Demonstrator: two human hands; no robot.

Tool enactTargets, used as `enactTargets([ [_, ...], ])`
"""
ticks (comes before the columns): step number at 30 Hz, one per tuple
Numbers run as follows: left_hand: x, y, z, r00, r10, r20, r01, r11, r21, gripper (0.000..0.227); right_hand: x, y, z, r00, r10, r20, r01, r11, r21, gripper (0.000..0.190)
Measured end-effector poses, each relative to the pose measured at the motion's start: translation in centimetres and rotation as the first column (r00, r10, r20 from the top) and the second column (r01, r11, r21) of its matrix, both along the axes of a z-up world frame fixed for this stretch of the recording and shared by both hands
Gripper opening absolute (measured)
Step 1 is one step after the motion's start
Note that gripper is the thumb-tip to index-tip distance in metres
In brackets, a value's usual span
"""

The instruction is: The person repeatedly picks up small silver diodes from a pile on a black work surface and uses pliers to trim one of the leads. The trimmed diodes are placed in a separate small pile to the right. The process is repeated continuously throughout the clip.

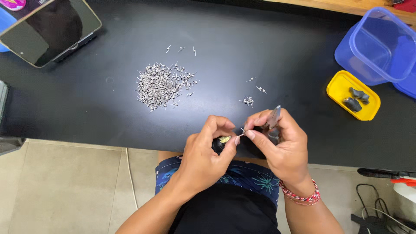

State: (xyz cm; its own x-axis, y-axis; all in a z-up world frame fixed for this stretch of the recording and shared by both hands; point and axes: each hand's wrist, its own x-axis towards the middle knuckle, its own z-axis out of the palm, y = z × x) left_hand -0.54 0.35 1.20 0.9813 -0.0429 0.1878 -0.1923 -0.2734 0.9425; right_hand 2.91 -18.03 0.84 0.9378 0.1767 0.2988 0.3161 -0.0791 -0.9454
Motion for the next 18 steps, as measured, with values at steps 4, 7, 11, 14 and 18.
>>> enactTargets([
  [4, 0.1, -0.2, 0.0, 1.000, -0.006, 0.016, 0.006, 1.000, 0.018, 0.018, 0.1, 0.2, -0.1, 0.999, 0.037, 0.009, -0.036, 0.999, -0.015, 0.017],
  [7, 0.2, -0.3, -0.7, 0.999, 0.005, 0.039, -0.008, 0.998, 0.064, 0.020, 0.3, -0.3, 0.4, 0.998, 0.056, 0.031, -0.051, 0.987, -0.150, 0.016],
  [11, 0.5, 0.5, -0.4, 0.997, 0.006, -0.071, -0.023, 0.971, -0.236, 0.008, 0.0, -1.0, 2.8, 0.992, 0.122, 0.016, -0.106, 0.916, -0.388, 0.020],
  [14, 0.8, 1.7, 0.2, 0.974, -0.143, -0.173, 0.011, 0.800, -0.600, 0.011, -0.4, -1.1, 4.0, 0.976, 0.202, 0.078, -0.114, 0.787, -0.606, 0.028],
  [18, 0.8, 2.1, 0.1, 0.973, -0.213, -0.092, 0.075, 0.665, -0.743, 0.012, -0.5, -0.7, 4.5, 0.931, 0.284, 0.227, -0.059, 0.733, -0.678, 0.028],
])
